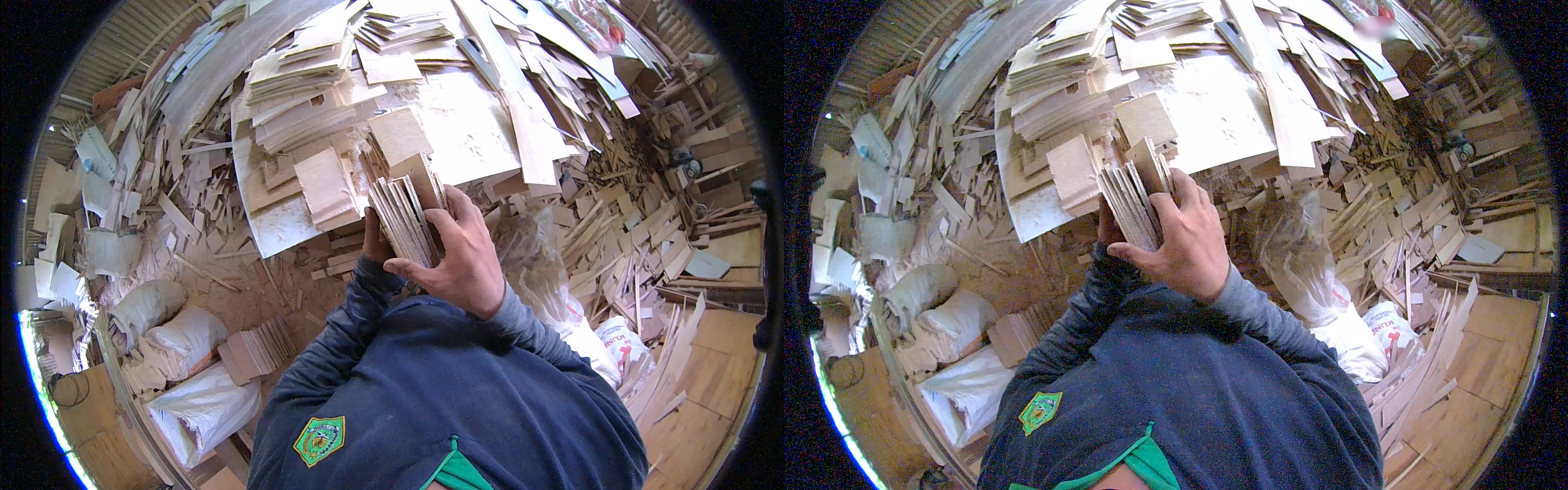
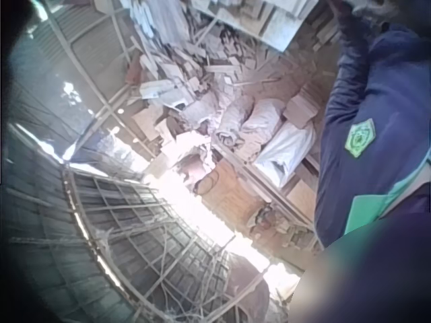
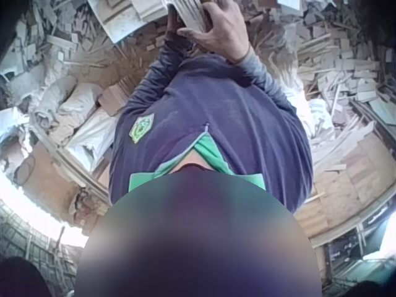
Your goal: The person walks through a cluttered workshop and begins sorting small wooden pieces from a large sack. They repeatedly pick up handfuls of wood, separate them, and place them into a pile on a nearby table.
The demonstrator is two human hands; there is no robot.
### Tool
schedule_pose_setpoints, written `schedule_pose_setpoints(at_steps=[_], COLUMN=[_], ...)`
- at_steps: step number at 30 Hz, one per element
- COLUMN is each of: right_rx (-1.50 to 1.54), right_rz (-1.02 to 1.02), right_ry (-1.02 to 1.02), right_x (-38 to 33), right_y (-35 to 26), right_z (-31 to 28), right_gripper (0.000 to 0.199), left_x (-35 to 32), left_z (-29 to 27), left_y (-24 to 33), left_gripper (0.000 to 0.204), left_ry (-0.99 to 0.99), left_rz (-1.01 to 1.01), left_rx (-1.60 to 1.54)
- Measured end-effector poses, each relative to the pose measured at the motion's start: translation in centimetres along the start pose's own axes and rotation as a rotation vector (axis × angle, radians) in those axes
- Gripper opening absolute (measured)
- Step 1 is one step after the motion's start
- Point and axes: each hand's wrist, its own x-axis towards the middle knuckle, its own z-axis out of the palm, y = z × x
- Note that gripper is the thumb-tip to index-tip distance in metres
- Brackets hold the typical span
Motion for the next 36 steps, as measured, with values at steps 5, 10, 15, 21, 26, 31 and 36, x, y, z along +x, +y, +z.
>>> schedule_pose_setpoints(at_steps=[5, 10, 15, 21, 26, 31, 36], right_rx=[-0.045, 0.131, 0.523, 1.581, 1.506, 0.992, 0.060], right_rz=[0.023, 0.047, 0.097, 0.356, 0.587, 0.563, 0.377], right_ry=[0.025, 0.099, 0.050, -0.075, -0.114, 0.025, 0.173], right_x=[0.3, 1.0, 2.9, 7.6, 12.3, 13.9, 13.0], right_y=[0.1, 0.8, 1.2, 0.7, 1.9, 3.0, 4.2], right_z=[1.3, 3.1, 3.5, 6.3, 12.8, 21.1, 24.6], right_gripper=[0.069, 0.056, 0.053, 0.038, 0.035, 0.055, 0.044], left_x=[-0.1, -0.6, -1.5, -4.7, -10.5, -12.6, -11.8], left_z=[-1.2, -2.3, -1.2, -1.8, -3.4, -2.8, -2.3], left_y=[0.9, 1.5, 2.1, 4.7, 9.6, 11.6, 11.8], left_gripper=[0.074, 0.085, 0.096, 0.064, 0.044, 0.049, 0.061], left_ry=[-0.022, 0.337, 0.382, 0.546, 0.734, 0.259, 0.130], left_rz=[0.044, 0.241, 0.396, 0.540, 0.532, 0.533, 0.513], left_rx=[0.014, 0.326, 0.154, 0.762, 0.084, -0.130, -0.139])
